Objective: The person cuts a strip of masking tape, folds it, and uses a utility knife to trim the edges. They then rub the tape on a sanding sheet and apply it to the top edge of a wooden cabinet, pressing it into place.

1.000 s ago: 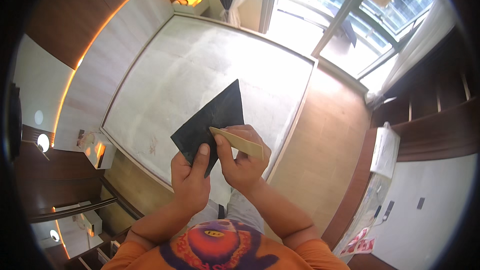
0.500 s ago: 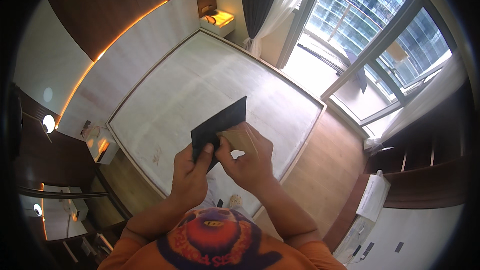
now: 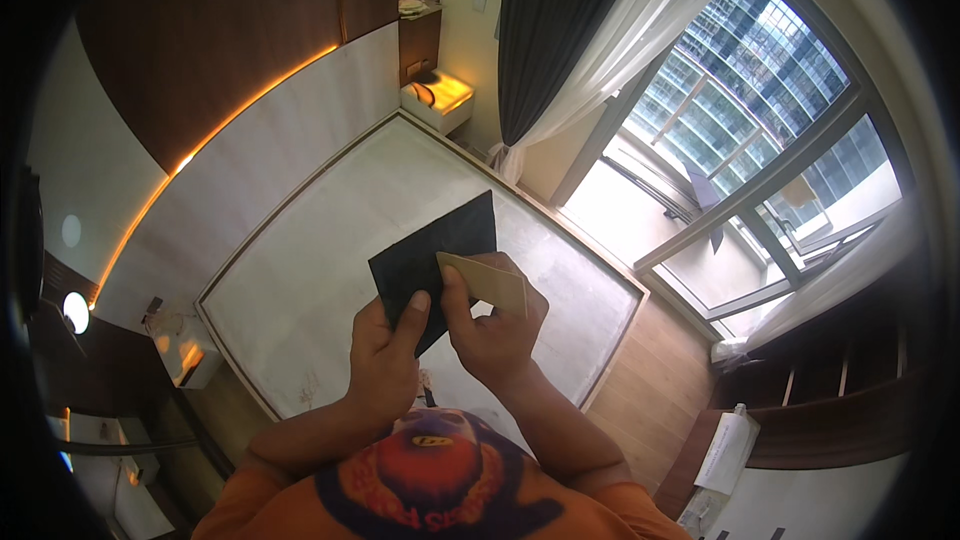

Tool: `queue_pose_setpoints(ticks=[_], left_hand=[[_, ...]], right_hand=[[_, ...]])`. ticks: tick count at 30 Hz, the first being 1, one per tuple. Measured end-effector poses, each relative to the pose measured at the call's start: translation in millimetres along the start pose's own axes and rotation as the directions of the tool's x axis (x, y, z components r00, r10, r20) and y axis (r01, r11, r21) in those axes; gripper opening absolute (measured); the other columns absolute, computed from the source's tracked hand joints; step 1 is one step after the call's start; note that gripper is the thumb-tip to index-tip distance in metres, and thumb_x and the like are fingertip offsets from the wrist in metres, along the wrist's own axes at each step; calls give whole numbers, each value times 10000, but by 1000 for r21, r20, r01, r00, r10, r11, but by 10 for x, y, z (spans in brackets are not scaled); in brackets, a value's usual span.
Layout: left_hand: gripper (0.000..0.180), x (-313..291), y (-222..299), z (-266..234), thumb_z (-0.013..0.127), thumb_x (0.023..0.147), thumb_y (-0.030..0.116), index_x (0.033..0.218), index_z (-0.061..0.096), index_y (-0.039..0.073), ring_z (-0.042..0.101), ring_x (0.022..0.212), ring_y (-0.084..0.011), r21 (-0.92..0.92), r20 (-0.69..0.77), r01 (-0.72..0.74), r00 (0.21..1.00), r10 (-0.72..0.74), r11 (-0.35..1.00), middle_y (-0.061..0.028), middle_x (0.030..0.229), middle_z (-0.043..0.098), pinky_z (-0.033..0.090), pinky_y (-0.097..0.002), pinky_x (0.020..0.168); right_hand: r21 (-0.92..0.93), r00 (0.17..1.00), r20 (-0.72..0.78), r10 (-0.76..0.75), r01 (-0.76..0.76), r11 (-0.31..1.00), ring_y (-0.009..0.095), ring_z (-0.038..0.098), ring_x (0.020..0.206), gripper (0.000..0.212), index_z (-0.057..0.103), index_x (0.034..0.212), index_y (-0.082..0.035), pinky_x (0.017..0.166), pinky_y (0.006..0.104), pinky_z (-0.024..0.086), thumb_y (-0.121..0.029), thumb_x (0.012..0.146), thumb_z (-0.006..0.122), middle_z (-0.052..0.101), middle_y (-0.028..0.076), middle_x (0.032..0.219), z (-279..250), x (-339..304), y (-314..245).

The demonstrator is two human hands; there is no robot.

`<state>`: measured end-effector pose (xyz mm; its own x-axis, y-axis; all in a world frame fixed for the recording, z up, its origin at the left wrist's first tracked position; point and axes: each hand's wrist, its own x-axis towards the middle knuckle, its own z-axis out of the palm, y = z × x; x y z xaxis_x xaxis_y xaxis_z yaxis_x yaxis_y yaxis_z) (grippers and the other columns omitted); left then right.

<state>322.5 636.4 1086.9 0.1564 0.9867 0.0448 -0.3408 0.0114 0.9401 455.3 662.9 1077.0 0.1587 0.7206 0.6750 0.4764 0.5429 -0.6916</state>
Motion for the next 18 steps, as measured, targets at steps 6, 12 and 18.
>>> queue_pose_setpoints(ticks=[6,12,18], left_hand=[[321,885,79,-312,484,1140,229,1182,640,-48,587,878,-72,79,-44,-33,998,36,996,-47,959,682,499,-279,780],[333,1925,-57,-608,482,1140,228,1222,635,-56,563,828,-66,170,-124,-10,992,31,985,-51,952,688,488,-260,739],[361,3196,-184,-537,481,1136,213,1336,612,-58,516,749,-49,239,-157,-174,964,215,955,-10,862,660,464,-271,672]], right_hand=[[-101,956,290,42,-13,995,194,651,591,53,684,880,-13,552,312,509,-46,862,721,664,96,754,436,892,326],[-44,905,379,195,-193,980,192,656,585,75,686,885,-35,551,333,505,-100,857,710,676,84,768,859,1698,954],[127,968,251,-26,-6,992,186,656,609,68,710,927,-10,577,322,515,-66,889,719,685,90,794,1427,2529,1875]])
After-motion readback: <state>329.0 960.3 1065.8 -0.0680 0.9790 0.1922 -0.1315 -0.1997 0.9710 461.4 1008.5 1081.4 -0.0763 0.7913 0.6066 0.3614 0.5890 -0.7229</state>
